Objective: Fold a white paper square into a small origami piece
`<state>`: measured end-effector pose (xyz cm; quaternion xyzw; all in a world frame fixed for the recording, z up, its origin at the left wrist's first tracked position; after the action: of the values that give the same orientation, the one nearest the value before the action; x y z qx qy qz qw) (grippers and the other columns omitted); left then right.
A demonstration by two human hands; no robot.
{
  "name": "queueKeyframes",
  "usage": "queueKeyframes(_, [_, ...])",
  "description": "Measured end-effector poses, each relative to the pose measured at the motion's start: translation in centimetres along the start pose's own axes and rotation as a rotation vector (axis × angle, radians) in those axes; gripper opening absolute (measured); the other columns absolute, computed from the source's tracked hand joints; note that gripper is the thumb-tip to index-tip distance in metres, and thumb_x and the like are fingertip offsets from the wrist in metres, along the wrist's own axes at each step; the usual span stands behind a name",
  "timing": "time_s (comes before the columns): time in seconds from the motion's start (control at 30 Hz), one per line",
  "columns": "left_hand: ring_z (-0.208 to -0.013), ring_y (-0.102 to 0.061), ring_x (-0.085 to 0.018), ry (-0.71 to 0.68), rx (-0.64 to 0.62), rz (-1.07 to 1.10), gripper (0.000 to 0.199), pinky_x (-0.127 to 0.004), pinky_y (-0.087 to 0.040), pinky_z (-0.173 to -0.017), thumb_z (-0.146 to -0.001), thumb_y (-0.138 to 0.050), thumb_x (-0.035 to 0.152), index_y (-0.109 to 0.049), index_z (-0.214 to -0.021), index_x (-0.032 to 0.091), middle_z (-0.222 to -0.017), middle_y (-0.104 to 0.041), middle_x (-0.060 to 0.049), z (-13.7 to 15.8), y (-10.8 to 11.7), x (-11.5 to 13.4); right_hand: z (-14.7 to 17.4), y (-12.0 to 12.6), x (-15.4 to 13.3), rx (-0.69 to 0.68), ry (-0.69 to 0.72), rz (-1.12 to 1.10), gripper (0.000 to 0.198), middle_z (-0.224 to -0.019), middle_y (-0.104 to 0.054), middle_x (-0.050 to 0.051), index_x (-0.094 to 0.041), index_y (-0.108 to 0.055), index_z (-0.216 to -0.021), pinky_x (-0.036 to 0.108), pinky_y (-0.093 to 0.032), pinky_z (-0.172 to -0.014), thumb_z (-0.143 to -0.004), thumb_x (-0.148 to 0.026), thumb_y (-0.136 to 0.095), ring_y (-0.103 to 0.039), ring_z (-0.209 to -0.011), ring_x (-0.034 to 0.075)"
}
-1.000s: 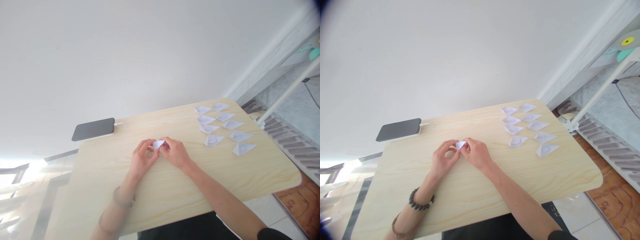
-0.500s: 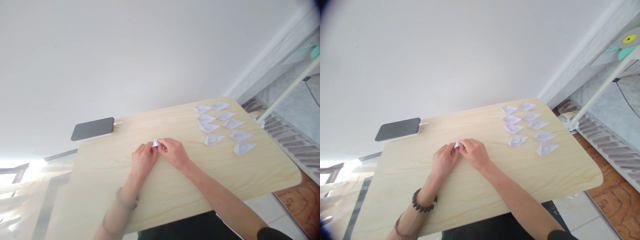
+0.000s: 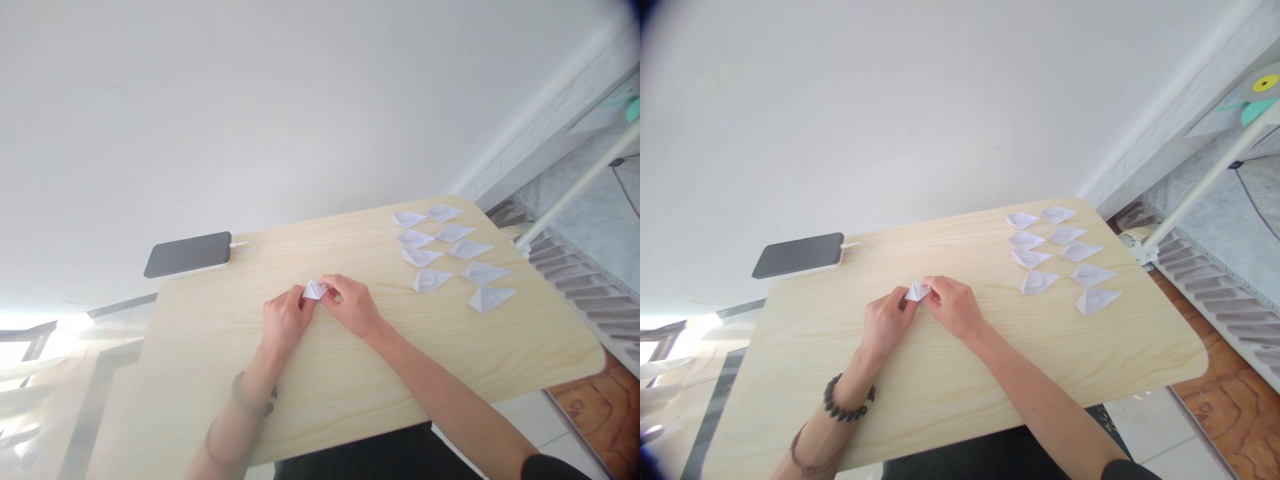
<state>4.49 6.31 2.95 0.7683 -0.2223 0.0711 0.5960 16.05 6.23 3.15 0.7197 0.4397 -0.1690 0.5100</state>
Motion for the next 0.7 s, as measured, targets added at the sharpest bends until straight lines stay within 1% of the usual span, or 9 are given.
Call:
queueKeyframes(0.1, [-0.05, -0.055, -0.012, 0.083, -0.078, 0.212, 0.018, -0.022, -0.038, -0.051, -0.081, -0.047, 0.026, -0.062, -0.076, 0.017, -0.057, -0.062, -0.001, 0.0, -0.6, -0.7, 0.1, 0.4, -0.3, 0.029, 0.079, -0.003, 0.02, -0.077, -0.061, 0.002, -0.022, -0.057, -0.096, 0.024, -0.046, -0.065, -0.081, -0.014, -0.046, -0.056, -0.07, 0.013])
queueKeyframes(0.17, [-0.055, -0.059, -0.012, 0.183, -0.157, 0.475, 0.021, -0.022, -0.044, -0.055, -0.081, -0.048, 0.029, -0.062, -0.093, 0.018, -0.07, -0.067, -0.002, 0.0, -1.4, -1.3, 0.2, 0.7, -0.5, 0.046, 0.133, 0.011, 0.02, -0.075, -0.06, 0.002, -0.022, -0.059, -0.094, 0.024, -0.045, -0.065, -0.082, -0.013, -0.046, -0.056, -0.069, 0.013])
queueKeyframes(0.23, [-0.064, -0.063, -0.014, 0.284, -0.241, 0.774, 0.031, -0.024, -0.049, -0.06, -0.081, -0.051, 0.032, -0.057, -0.107, 0.016, -0.085, -0.069, -0.005, 0.2, -2.4, -1.5, 0.2, 1.0, -0.7, 0.063, 0.175, 0.031, 0.019, -0.076, -0.06, 0.003, -0.022, -0.06, -0.093, 0.025, -0.045, -0.065, -0.083, -0.014, -0.046, -0.055, -0.07, 0.013])
queueKeyframes(0.3, [-0.077, -0.064, -0.018, 0.334, -0.319, 1.017, 0.036, -0.028, -0.052, -0.068, -0.079, -0.053, 0.034, -0.057, -0.109, 0.014, -0.096, -0.067, -0.008, 0.3, -3.1, -1.3, 0.2, 1.1, -0.9, 0.058, 0.203, 0.069, 0.018, -0.076, -0.06, 0.003, -0.022, -0.06, -0.093, 0.025, -0.044, -0.065, -0.083, -0.015, -0.046, -0.055, -0.07, 0.013])
queueKeyframes(0.37, [-0.088, -0.062, -0.022, 0.337, -0.368, 1.162, 0.035, -0.033, -0.052, -0.076, -0.08, -0.052, 0.033, -0.06, -0.106, 0.012, -0.102, -0.065, -0.01, 0.3, -3.2, -1.1, 0.1, 1.0, -1.1, 0.028, 0.22, 0.111, 0.019, -0.077, -0.061, 0.004, -0.023, -0.062, -0.093, 0.026, -0.044, -0.066, -0.084, -0.016, -0.046, -0.055, -0.071, 0.014])
queueKeyframes(0.43, [-0.091, -0.062, -0.023, 0.342, -0.4, 1.222, 0.036, -0.037, -0.051, -0.08, -0.081, -0.049, 0.035, -0.062, -0.105, 0.011, -0.104, -0.065, -0.011, 0.2, -3.2, -1.0, 0.1, 0.8, -1.2, 0.003, 0.229, 0.138, 0.019, -0.077, -0.061, 0.004, -0.023, -0.063, -0.093, 0.027, -0.044, -0.066, -0.084, -0.017, -0.046, -0.055, -0.071, 0.014])
queueKeyframes(0.53, [-0.088, -0.062, -0.023, 0.378, -0.439, 1.177, 0.038, -0.037, -0.051, -0.082, -0.081, -0.05, 0.039, -0.063, -0.105, 0.011, -0.1, -0.066, -0.01, 0.3, -3.5, -1.3, 0.0, 0.9, -1.4, -0.011, 0.241, 0.127, 0.021, -0.079, -0.063, 0.003, -0.024, -0.063, -0.095, 0.027, -0.045, -0.067, -0.084, -0.017, -0.046, -0.056, -0.072, 0.014])
queueKeyframes(0.6, [-0.088, -0.062, -0.022, 0.407, -0.447, 1.149, 0.037, -0.035, -0.051, -0.081, -0.079, -0.055, 0.04, -0.064, -0.103, 0.013, -0.097, -0.067, -0.009, 0.4, -3.7, -1.6, -0.1, 0.9, -1.5, -0.032, 0.247, 0.075, 0.023, -0.083, -0.063, 0.003, -0.024, -0.062, -0.098, 0.027, -0.046, -0.067, -0.084, -0.015, -0.046, -0.057, -0.074, 0.013])
queueKeyframes(0.7, [-0.089, -0.063, -0.021, 0.44, -0.427, 1.184, 0.035, -0.033, -0.051, -0.08, -0.076, -0.06, 0.039, -0.064, -0.099, 0.013, -0.094, -0.068, -0.009, 0.4, -3.9, -2.1, -0.3, 1.2, -1.5, -0.041, 0.23, -0.05, 0.026, -0.09, -0.063, 0.004, -0.024, -0.061, -0.101, 0.026, -0.047, -0.068, -0.083, -0.014, -0.045, -0.058, -0.078, 0.013])
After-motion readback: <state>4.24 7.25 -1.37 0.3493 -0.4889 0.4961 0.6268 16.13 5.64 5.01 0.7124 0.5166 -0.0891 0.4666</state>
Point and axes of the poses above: each hand's wrist, its own z-axis away from the middle knuckle, its own y-axis out of the back of the hand, x = y × z, the point moved 10 cm from there along -z, towards the middle knuckle
